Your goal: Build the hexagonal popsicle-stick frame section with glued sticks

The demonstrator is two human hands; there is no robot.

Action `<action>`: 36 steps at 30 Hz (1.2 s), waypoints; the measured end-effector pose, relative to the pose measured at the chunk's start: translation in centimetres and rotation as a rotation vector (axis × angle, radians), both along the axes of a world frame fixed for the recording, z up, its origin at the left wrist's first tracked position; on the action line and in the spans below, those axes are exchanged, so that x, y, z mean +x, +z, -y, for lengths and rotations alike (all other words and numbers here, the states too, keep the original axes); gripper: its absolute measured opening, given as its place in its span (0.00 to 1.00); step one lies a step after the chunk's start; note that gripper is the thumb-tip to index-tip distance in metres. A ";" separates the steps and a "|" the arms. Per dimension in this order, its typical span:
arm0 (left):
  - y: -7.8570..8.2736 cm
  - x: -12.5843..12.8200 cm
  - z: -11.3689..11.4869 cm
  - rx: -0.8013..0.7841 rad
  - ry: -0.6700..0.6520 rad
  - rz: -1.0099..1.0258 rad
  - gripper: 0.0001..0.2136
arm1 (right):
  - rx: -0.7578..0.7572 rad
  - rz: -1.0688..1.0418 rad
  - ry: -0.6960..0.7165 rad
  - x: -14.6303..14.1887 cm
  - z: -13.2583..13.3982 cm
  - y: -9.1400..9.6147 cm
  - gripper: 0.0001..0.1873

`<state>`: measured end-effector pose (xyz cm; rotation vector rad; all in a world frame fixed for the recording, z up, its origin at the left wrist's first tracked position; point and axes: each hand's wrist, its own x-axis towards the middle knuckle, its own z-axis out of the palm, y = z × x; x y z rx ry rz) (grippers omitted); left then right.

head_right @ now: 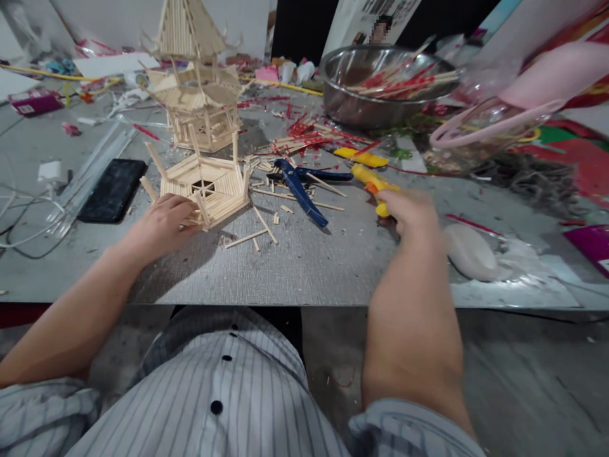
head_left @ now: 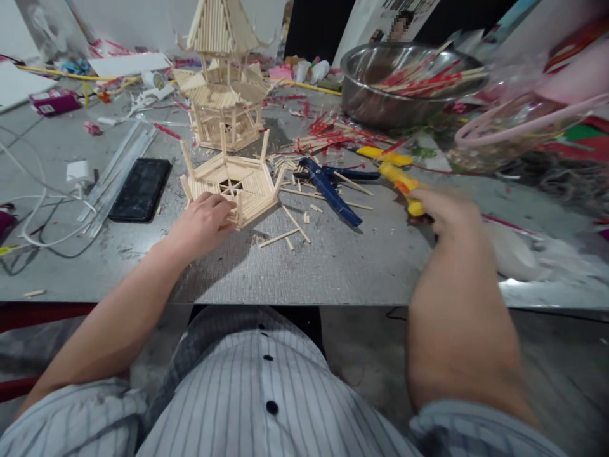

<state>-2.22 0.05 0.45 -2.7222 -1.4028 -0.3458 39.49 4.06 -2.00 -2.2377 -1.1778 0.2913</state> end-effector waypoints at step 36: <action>0.5 14.8 -1.5 -0.109 -0.174 -0.374 0.18 | 0.512 -0.982 0.332 -4.4 2.4 4.1 0.11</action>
